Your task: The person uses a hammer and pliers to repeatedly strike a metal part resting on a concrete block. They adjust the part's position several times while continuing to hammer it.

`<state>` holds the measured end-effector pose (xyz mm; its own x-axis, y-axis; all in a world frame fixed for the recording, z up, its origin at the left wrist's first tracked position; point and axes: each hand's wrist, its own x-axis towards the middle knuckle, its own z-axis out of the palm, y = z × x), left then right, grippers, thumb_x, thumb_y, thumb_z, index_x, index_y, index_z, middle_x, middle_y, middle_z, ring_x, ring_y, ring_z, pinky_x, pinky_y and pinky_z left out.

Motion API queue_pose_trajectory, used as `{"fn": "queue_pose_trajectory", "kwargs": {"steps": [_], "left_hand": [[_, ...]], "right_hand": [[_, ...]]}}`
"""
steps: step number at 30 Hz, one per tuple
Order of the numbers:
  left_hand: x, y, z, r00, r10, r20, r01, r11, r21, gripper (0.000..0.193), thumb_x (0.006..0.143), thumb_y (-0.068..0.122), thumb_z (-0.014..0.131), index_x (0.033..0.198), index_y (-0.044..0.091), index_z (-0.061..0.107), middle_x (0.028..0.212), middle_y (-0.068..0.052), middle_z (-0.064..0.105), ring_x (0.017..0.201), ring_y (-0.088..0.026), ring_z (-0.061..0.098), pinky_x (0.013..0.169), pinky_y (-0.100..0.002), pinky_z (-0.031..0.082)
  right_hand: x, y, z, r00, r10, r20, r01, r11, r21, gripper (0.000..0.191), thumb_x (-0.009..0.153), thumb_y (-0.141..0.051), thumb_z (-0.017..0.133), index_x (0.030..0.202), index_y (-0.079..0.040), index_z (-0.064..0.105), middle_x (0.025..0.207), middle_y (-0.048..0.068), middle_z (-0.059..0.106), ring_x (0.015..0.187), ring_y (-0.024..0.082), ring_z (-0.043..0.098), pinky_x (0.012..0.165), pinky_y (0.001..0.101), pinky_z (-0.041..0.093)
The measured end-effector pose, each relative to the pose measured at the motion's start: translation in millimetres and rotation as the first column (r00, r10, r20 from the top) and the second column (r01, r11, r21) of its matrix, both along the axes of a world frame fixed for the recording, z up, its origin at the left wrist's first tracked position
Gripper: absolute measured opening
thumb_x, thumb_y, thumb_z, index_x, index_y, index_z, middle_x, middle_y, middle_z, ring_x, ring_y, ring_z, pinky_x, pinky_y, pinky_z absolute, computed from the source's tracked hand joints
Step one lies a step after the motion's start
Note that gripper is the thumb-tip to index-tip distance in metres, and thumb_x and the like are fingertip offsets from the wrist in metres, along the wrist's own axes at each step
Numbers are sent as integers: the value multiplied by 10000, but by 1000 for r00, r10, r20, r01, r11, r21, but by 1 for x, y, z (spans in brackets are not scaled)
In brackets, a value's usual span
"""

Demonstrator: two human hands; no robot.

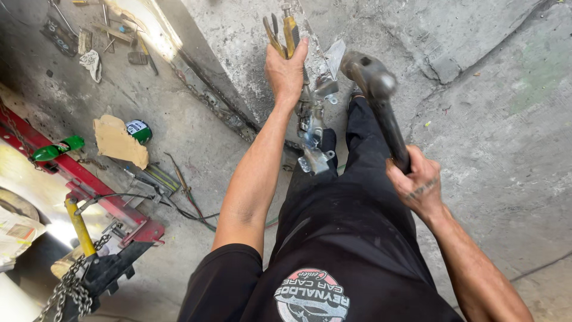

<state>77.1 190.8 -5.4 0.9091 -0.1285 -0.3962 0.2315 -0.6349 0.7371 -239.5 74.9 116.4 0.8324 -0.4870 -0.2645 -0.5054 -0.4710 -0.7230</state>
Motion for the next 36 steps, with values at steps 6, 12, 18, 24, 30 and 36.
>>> {"fn": "queue_pose_trajectory", "kwargs": {"steps": [6, 12, 18, 24, 30, 36], "left_hand": [[-1, -5, -19, 983, -50, 178, 61, 996, -58, 462, 829, 505, 759, 963, 95, 595, 775, -32, 671, 694, -136, 653, 666, -371, 547], [-12, -5, -23, 986, -159, 51, 161, 985, -53, 514, 847, 518, 737, 1024, 82, 530, 808, -33, 662, 637, -138, 617, 554, -359, 544], [-11, 1, -21, 993, 105, -58, -117, 947, -299, 489, 808, 432, 722, 1118, 115, 517, 882, -18, 700, 661, -131, 693, 518, -368, 605], [2, -8, -29, 997, 80, 17, -78, 994, -82, 492, 824, 431, 792, 1038, 23, 619, 902, -122, 736, 778, -210, 713, 710, -398, 577], [9, -8, -31, 989, 124, 79, -117, 989, -90, 489, 807, 455, 784, 1025, 40, 643, 921, -105, 733, 817, -206, 715, 758, -406, 580], [5, -7, -28, 998, -52, 40, 57, 988, -142, 542, 810, 449, 784, 1120, 32, 629, 915, -111, 725, 828, -219, 710, 750, -417, 589]], "right_hand": [[-25, 23, -48, 897, 430, -98, -308, 452, -837, 177, 865, -34, 708, 1036, -55, 669, 941, -1, 601, 789, 134, 746, 758, 353, 608], [11, 22, -115, 987, 4, -163, -30, 988, -154, 240, 871, -117, 717, 1077, -34, 626, 676, 97, 586, 637, 293, 628, 613, 408, 495], [24, 6, -46, 968, -252, -20, 252, 964, 79, 112, 929, -97, 659, 929, -23, 574, 630, 72, 550, 553, 162, 566, 545, 365, 461], [25, 5, 15, 962, 42, 270, 45, 950, -309, 152, 905, -19, 726, 913, -52, 578, 697, 118, 582, 610, 213, 607, 596, 393, 491], [42, 0, -62, 980, 182, 82, -148, 939, -310, 333, 780, -42, 703, 1098, 32, 634, 802, 239, 673, 692, 427, 663, 615, 465, 519], [34, 3, -86, 990, -109, -89, 109, 994, 4, 125, 916, -102, 665, 940, -16, 577, 644, 181, 585, 584, 350, 646, 581, 433, 496]]}}
